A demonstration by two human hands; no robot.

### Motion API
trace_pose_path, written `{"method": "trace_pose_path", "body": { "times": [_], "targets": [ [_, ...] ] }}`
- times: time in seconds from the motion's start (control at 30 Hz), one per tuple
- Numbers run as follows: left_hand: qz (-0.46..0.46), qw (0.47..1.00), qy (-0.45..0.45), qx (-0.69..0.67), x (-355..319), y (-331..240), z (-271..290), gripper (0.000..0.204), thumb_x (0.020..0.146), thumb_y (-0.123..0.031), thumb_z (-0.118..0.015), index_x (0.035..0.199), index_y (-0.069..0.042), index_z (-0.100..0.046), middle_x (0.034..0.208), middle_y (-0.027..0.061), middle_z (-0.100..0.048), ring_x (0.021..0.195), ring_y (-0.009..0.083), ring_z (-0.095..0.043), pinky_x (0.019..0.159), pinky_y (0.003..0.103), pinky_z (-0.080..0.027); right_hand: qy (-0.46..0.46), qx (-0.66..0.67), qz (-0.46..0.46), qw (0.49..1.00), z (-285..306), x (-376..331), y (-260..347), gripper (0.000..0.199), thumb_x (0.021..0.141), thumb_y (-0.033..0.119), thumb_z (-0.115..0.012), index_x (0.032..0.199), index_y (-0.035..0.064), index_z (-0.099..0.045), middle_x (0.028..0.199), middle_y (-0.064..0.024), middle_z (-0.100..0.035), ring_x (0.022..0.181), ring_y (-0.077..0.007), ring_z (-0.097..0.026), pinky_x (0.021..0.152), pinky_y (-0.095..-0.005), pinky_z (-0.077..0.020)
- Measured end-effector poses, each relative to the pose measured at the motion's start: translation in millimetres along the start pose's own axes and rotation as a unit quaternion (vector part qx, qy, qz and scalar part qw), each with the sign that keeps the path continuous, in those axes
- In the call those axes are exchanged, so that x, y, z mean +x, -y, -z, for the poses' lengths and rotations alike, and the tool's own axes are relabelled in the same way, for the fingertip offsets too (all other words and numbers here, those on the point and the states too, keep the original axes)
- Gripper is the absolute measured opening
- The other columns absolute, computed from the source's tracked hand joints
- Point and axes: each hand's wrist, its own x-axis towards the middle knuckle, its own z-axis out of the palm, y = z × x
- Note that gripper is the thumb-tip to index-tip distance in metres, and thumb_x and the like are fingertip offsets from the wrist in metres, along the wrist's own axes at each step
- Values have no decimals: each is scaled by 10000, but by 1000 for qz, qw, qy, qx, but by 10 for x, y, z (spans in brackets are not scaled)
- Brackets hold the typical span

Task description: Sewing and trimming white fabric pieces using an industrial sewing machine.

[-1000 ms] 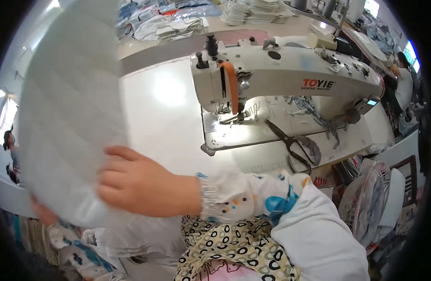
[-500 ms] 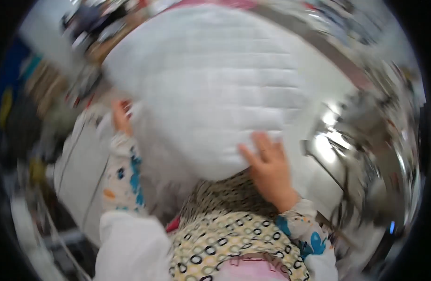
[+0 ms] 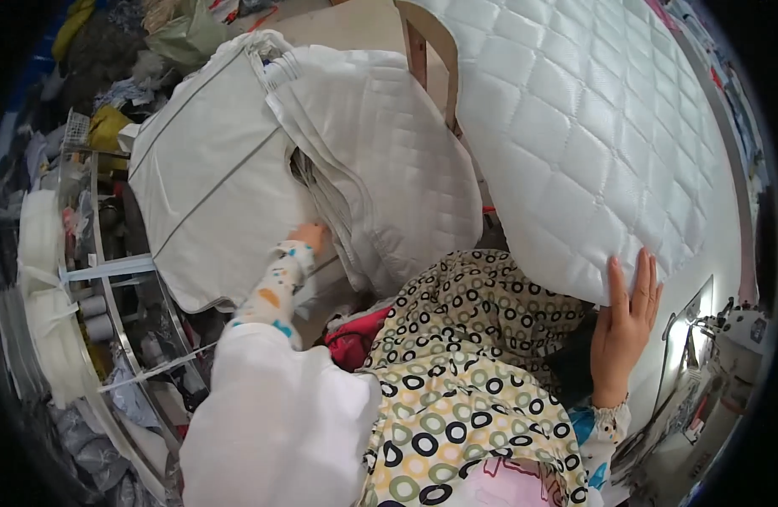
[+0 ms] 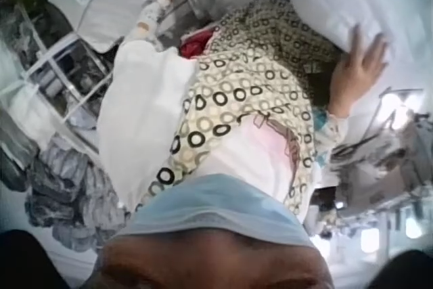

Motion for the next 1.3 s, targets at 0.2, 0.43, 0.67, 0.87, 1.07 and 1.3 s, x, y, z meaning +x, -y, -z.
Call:
{"method": "trace_pose_path", "body": {
  "times": [0.2,0.43,0.67,0.87,1.07,1.3],
  "targets": [
    [-71,884,-35,-461,293,-810,-334,422,855,-110,-564,1272,-64,-605,1214,186,-662,1167,395,-584,951,451,-479,0,3,10,1000,1,13,14,643,795,-82,-545,1380,180,-591,1537,-156,-423,1448,-355,-367,1188,-537,-265],
    [-167,964,-101,180,-47,-658,410,251,860,-193,-580,1077,-110,-676,1118,135,-678,1099,304,-600,974,389,-444,16,-7,-3,1000,4,-10,-10,650,782,-99,-525,1370,169,-594,1542,-161,-415,1452,-366,-357,1191,-539,-257],
    [-309,901,-81,294,-429,-138,507,121,786,-184,-623,786,-151,-739,876,54,-705,845,253,-673,796,450,-511,0,-12,21,1000,-35,-22,-49,669,812,-103,-476,1425,156,-543,1561,-147,-394,1465,-349,-340,1196,-527,-247],
    [-309,945,58,-91,-1311,-110,1644,144,811,-189,-760,833,-54,-716,798,101,-674,747,266,-662,648,406,-488,-102,253,81,959,194,63,321,591,721,-126,-497,1278,43,-598,1483,-247,-453,1436,-435,-361,1185,-552,-252],
    [-406,826,35,-389,-1825,-744,2970,176,889,-176,-734,827,-16,-693,765,94,-645,661,215,-600,605,328,-470,102,470,275,832,182,651,1683,572,714,186,-771,1243,45,-604,1166,-209,-649,1175,-459,-566,1005,-523,-434],
    [63,879,-401,-249,-619,-552,3014,460,1042,-404,-493,1082,33,-630,962,204,-676,910,331,-619,850,397,-483,277,669,372,580,729,603,1250,167,946,163,-604,1043,29,-621,725,-162,-572,630,-365,-537,583,-422,-448]
  ]
}}
